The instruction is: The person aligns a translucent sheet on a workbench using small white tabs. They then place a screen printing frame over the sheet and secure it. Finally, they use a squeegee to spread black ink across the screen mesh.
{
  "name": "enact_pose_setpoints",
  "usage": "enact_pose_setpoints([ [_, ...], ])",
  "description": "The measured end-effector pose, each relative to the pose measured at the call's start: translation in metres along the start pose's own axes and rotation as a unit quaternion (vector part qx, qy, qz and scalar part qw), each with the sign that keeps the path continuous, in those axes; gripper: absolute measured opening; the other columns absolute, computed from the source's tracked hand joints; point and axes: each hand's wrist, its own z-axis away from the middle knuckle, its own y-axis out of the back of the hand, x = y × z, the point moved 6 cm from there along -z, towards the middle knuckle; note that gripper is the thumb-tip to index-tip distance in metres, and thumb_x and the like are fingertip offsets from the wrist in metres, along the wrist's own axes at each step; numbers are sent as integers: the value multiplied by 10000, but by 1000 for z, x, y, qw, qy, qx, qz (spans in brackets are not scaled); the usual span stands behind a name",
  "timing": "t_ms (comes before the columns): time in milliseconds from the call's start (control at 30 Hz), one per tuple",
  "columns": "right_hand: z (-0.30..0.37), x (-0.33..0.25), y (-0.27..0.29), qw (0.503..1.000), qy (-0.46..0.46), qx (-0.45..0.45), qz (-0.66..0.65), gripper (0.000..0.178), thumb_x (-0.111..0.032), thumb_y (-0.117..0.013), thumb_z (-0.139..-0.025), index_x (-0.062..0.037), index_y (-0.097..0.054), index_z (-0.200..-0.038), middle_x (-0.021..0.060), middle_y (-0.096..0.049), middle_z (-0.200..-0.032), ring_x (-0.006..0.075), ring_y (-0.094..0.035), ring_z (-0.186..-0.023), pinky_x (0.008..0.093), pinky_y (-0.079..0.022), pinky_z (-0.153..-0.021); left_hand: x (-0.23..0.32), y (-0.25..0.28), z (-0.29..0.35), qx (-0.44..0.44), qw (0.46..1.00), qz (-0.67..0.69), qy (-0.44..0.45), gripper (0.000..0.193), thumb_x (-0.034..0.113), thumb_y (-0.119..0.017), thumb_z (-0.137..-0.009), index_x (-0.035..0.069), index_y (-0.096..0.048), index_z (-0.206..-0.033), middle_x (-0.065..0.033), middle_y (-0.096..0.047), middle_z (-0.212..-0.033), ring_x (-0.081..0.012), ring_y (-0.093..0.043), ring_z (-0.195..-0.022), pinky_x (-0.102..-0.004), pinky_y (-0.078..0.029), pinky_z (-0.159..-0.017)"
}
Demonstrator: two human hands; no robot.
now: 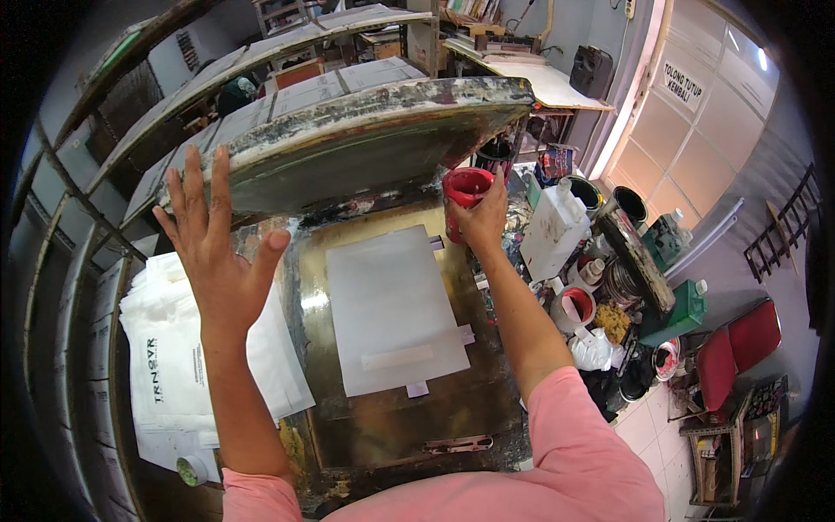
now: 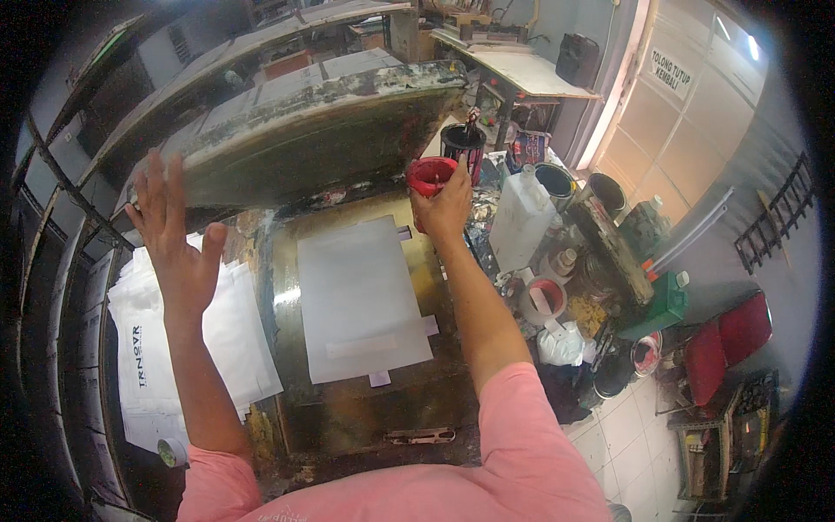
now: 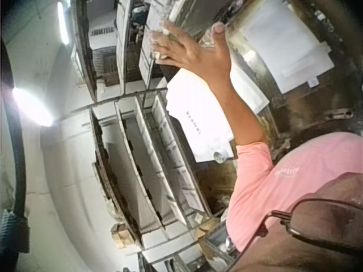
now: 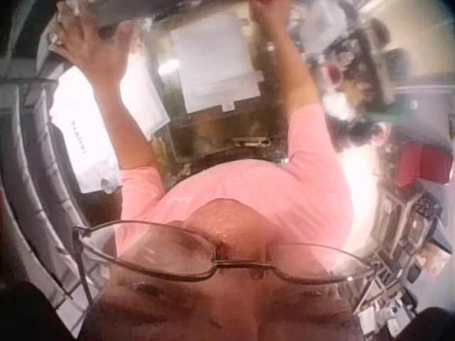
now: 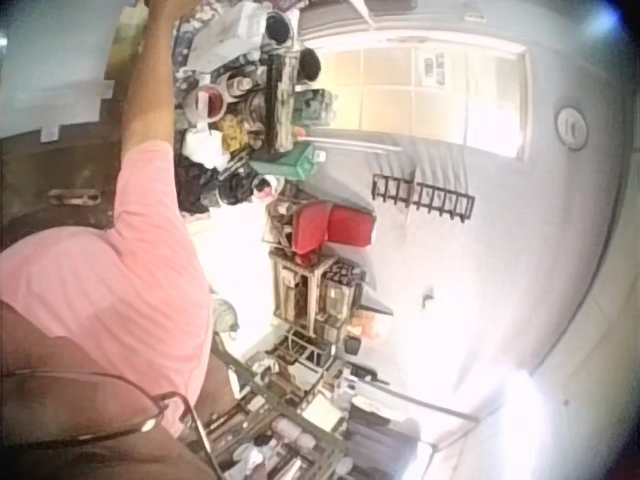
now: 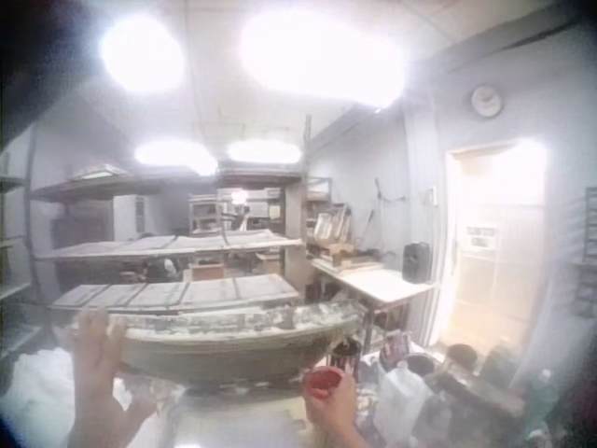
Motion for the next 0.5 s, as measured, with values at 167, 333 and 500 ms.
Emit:
enact_pose_setpoints([
  [167,-13,-12,17,998,-39,28,31,1161,-302,-940,-689,23,-272,-1582,287,-495,-1433,477,-503,-1321,522,-427,-1116,-5,-4,-13,1,1000,-11,-5,993,889,-494,-857,277,-400,-1634,-91,-303,-1718,-379,-181,-1607,-656,-37,-1270],
  [333,-27,9,33,991,-64,103,54,1170,-310,-937,-713,63,-246,-1581,339,-470,-1429,481,-468,-1353,511,-383,-1155,-1,1,-14,16,1000,2,-7,991,876,-537,-847,280,-409,-1629,-93,-313,-1713,-385,-188,-1604,-649,-36,-1273],
  [500,-38,35,25,985,-105,121,72,1183,-295,-901,-779,45,-138,-1616,392,-389,-1524,519,-425,-1414,518,-314,-1219,0,9,-5,4,1000,-6,-8,1033,878,-590,-812,273,-409,-1630,-105,-320,-1709,-397,-197,-1599,-646,-41,-1274],
])
